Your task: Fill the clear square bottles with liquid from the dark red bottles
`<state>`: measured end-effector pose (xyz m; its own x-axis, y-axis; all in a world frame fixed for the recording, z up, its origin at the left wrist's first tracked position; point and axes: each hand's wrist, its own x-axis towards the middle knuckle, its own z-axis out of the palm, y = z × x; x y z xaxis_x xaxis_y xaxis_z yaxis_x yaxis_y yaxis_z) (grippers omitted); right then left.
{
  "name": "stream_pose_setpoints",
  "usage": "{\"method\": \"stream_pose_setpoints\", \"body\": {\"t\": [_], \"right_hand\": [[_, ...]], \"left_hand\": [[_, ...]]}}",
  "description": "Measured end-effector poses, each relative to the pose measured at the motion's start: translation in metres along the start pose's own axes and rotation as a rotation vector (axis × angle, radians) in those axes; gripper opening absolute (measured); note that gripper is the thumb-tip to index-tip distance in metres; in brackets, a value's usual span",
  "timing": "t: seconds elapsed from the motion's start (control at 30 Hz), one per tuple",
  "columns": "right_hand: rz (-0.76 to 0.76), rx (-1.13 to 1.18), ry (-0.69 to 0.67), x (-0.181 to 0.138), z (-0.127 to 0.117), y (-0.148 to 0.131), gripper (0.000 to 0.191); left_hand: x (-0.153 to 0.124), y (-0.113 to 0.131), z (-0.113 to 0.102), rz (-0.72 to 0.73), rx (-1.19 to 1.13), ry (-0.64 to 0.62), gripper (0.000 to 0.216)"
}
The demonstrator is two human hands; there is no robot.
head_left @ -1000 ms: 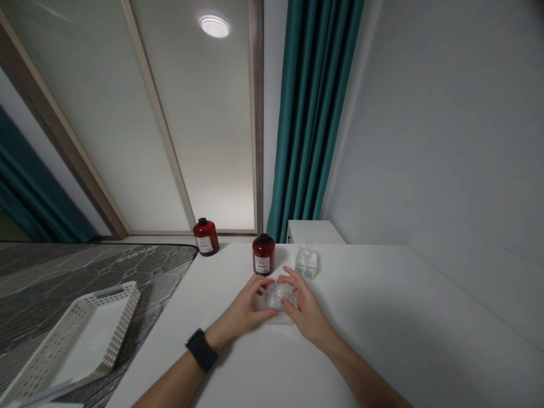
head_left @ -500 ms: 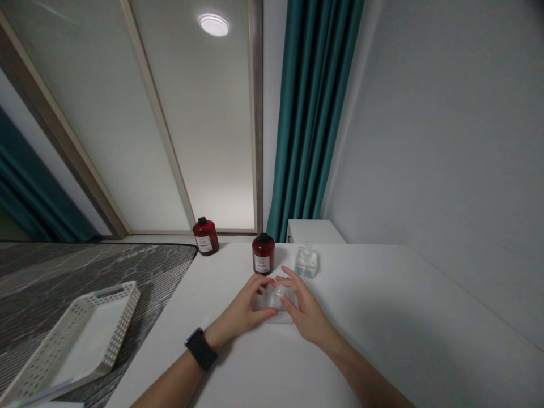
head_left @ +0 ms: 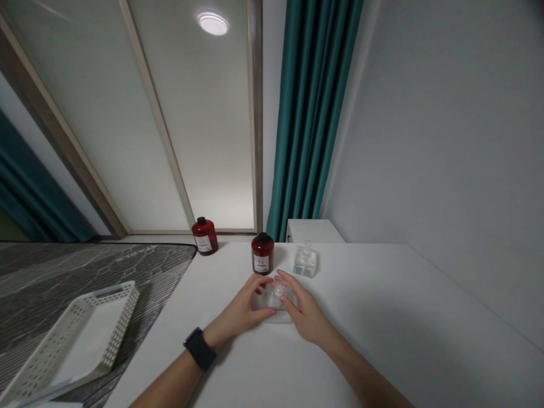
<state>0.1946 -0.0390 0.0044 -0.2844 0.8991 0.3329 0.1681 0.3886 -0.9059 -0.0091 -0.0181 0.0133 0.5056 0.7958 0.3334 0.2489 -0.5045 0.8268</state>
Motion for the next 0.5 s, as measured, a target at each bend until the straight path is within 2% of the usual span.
{"method": "stream_pose_setpoints", "body": {"t": [0.3,0.5], "right_hand": [[0.023,0.040,0.098,-0.001,0.011,0.005,0.055],[0.051,0.017,0.090,-0.001,0.008,0.006,0.056]], "left_hand": [[-0.002,0.003,0.003,-0.010,0.008,0.024,0.051],[-0.002,0.001,0.003,0.019,0.015,0.036,0.051]]}}
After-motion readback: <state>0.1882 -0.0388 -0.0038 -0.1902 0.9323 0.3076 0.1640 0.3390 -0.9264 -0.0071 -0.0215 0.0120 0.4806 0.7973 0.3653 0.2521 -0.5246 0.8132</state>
